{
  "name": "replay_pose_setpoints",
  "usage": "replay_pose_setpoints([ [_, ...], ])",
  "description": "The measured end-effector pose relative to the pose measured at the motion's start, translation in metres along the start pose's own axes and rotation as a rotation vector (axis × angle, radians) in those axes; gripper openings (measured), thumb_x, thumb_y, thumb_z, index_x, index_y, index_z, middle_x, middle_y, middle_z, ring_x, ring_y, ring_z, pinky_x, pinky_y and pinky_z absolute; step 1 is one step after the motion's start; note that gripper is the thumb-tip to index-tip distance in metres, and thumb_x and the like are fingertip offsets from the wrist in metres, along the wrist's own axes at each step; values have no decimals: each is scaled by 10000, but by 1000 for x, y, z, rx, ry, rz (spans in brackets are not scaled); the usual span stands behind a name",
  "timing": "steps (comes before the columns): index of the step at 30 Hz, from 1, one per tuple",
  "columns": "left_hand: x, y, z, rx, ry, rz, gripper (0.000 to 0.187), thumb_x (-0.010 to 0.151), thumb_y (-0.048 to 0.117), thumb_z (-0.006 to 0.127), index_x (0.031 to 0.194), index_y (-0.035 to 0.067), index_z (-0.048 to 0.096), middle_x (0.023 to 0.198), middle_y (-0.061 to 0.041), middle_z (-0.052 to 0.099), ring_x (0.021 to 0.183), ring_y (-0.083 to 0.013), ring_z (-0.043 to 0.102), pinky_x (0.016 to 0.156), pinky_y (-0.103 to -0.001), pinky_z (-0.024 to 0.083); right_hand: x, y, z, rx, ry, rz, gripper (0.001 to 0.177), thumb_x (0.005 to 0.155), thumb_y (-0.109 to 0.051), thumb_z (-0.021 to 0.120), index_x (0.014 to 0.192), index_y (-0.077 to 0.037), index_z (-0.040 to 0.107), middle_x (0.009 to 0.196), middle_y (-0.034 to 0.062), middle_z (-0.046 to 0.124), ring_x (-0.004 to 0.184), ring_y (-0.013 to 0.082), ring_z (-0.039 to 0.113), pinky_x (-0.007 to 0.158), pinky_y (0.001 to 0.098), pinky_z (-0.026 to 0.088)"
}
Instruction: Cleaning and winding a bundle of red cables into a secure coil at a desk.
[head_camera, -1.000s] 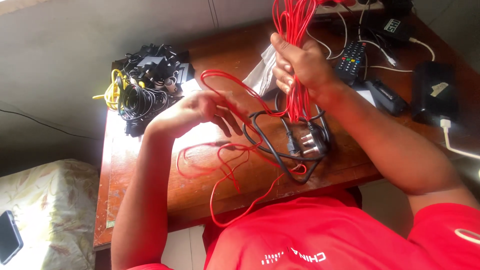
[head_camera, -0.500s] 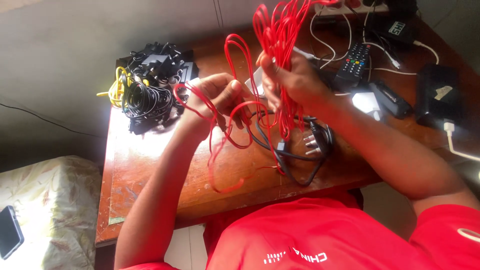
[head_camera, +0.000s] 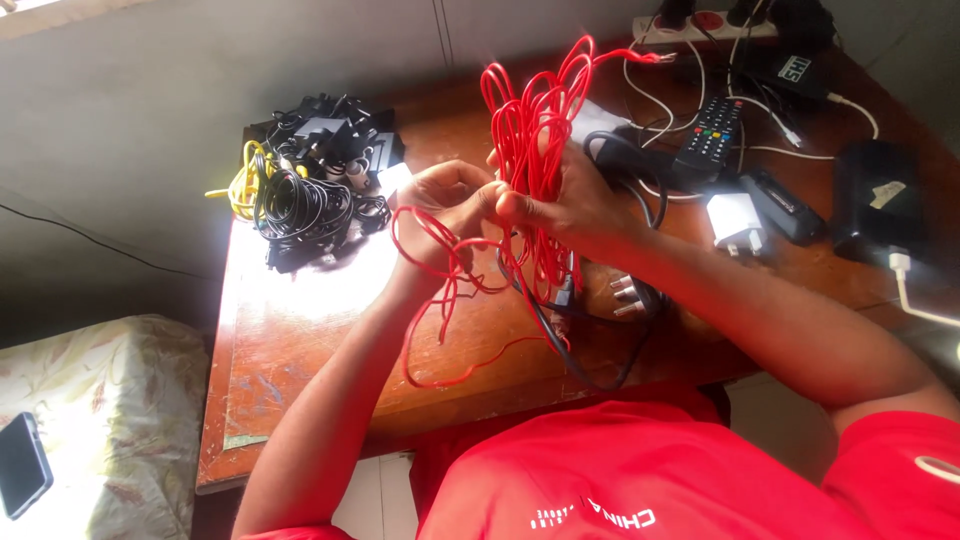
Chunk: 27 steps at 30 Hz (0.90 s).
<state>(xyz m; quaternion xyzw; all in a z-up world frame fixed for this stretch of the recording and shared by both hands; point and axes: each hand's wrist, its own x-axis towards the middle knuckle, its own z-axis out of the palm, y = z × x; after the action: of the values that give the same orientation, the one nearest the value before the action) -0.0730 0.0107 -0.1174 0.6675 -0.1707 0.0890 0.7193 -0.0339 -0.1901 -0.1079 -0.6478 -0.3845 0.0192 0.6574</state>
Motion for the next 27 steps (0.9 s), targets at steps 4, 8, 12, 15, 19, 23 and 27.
replay_pose_setpoints([
  [4,5,22,3,-36,41,-129,250,853,131,801,837,25,575,707,-82,725,457,-134,634,312,-269,453,-1,-15,2,-141,-62,-53,519,908,-343,850,1231,-18,605,1023,29,644,923,103,645,805,276,555],
  [8,13,-4,-3,-46,-87,-130,228,926,181,778,844,26,632,769,-65,711,628,-111,672,535,-252,528,-1,-38,7,-107,-134,-69,332,952,-162,818,1163,-6,615,993,58,657,908,141,677,797,305,579],
  [12,11,-17,-18,-223,-158,-144,537,1107,504,586,864,26,607,683,-61,624,561,-131,598,519,-242,462,-4,-48,3,174,-110,136,280,977,-41,708,1211,-8,558,922,50,648,862,169,739,773,328,619],
  [15,13,-2,-29,-353,-306,-140,679,1031,699,421,1063,46,604,812,-101,697,688,-175,649,590,-271,486,4,-45,-7,193,25,136,272,990,-16,679,1228,-20,549,893,69,656,821,189,733,743,336,622],
  [19,13,14,-34,-427,-406,-114,874,1006,805,309,1150,-3,610,1009,-122,710,978,-198,676,902,-327,536,14,-15,-19,253,198,125,278,988,-7,693,1232,-19,561,920,83,676,828,200,720,741,348,623],
  [23,14,28,-35,-271,-490,-74,1085,851,928,399,1441,22,501,1328,-133,629,1224,-207,615,1102,-392,482,19,-24,-23,344,382,318,217,948,-60,692,1141,-57,591,887,59,682,751,202,720,641,391,629],
  [27,10,56,-26,49,-482,-23,1239,739,809,764,1596,96,222,1541,-136,455,1353,-292,524,1099,-474,443,18,-17,-33,456,426,425,149,950,-101,703,1071,-67,622,824,72,666,674,219,712,581,414,623],
])
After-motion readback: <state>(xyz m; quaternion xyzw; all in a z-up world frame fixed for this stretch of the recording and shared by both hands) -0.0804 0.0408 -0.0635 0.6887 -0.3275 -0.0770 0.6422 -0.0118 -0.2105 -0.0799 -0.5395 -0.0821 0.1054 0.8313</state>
